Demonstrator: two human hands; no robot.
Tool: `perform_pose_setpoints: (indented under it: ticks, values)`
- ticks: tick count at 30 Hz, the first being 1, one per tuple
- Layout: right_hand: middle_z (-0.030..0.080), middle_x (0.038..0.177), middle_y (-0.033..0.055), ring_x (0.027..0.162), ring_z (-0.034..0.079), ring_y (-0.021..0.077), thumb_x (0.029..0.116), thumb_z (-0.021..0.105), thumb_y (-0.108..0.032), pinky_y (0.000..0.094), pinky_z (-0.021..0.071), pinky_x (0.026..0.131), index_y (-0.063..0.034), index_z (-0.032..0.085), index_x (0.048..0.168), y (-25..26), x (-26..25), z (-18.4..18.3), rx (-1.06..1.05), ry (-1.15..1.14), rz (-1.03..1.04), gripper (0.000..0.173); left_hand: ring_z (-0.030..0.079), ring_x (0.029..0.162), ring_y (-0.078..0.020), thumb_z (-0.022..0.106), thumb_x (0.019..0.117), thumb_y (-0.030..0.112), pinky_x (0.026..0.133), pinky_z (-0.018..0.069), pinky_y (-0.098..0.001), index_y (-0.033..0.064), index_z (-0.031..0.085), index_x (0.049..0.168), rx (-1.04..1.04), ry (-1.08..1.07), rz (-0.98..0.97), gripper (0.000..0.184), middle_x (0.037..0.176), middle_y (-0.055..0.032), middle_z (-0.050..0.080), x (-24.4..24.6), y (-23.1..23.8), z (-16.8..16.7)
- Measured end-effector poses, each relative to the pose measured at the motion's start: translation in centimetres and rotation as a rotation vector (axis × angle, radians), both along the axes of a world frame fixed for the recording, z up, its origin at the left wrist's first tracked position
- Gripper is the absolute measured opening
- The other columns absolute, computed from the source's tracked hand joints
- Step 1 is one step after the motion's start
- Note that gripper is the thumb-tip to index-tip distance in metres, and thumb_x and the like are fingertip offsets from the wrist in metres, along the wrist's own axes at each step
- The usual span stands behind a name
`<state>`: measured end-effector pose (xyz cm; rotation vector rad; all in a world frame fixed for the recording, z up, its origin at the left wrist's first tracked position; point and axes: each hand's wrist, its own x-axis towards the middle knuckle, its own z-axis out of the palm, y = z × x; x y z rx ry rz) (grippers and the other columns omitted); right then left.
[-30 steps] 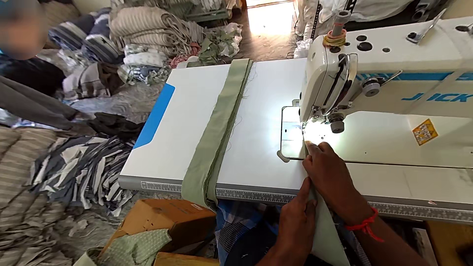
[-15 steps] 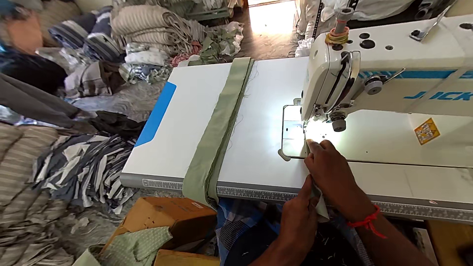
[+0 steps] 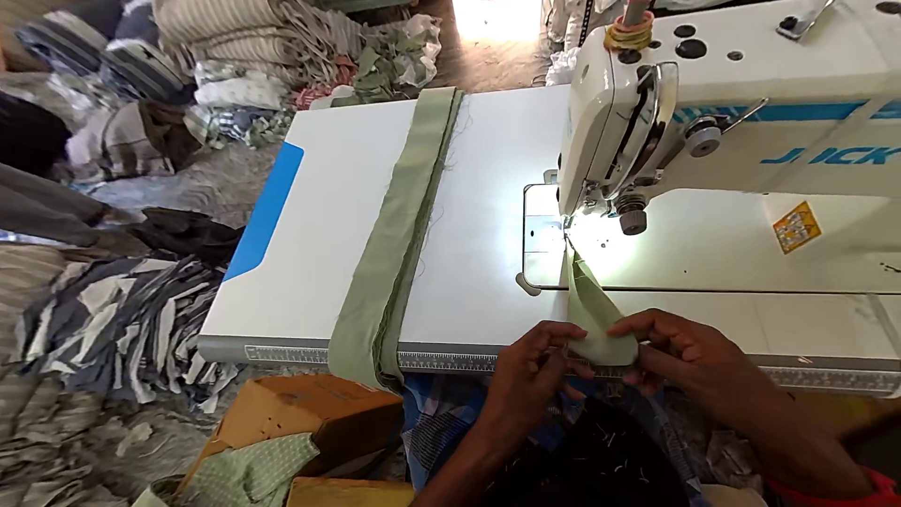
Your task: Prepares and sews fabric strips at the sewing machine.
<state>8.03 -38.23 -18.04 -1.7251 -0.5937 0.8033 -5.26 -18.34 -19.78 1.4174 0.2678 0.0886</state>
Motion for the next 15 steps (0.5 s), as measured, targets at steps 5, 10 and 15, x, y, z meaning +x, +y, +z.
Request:
perform_pose_setpoints:
  ticks: [5,10,15]
  values:
    - [0.071,0.079,0.0082,0.058,0.068,0.0192,0.0977,0.07,-0.023,0.0297,0.0597,0.051,-0.0098,0.067,0.102,1.6,-1.7,-1.1,0.059,-0.019,-0.222,0.014,0.073,0.07,-0.0242,0.058,0.1031,0.006,0.061,0.0653,-0.0353,0.0016,0.063,0.113,0.003,-0.042,0.137,0.012,0.098,-0.0151,0.071,0.0,-0.7,-0.3]
    - [0.064,0.083,-0.0052,0.057,0.055,0.0058,0.1033,0.059,-0.024,0.0223,0.0476,0.047,-0.0249,0.068,0.131,2.6,-1.7,-2.8,0.056,-0.459,-0.108,0.03,0.07,0.063,-0.0191,0.061,0.102,0.008,0.059,0.0617,-0.0308,-0.0005,0.059,0.105,-0.258,0.048,0.279,0.009,0.085,-0.0158,0.07,0.8,-0.7,0.0]
    - [0.055,0.085,-0.0082,0.069,0.051,-0.0013,0.0989,0.053,-0.014,0.0143,0.0441,0.056,-0.0278,0.073,0.132,3.4,-1.4,-3.0,0.128,-0.706,-0.011,0.041,0.062,0.06,-0.0077,0.046,0.1037,0.019,0.052,0.0512,-0.0181,0.0132,0.052,0.132,-0.666,-0.019,0.287,0.029,0.086,-0.0077,0.064,2.0,-0.6,-0.1]
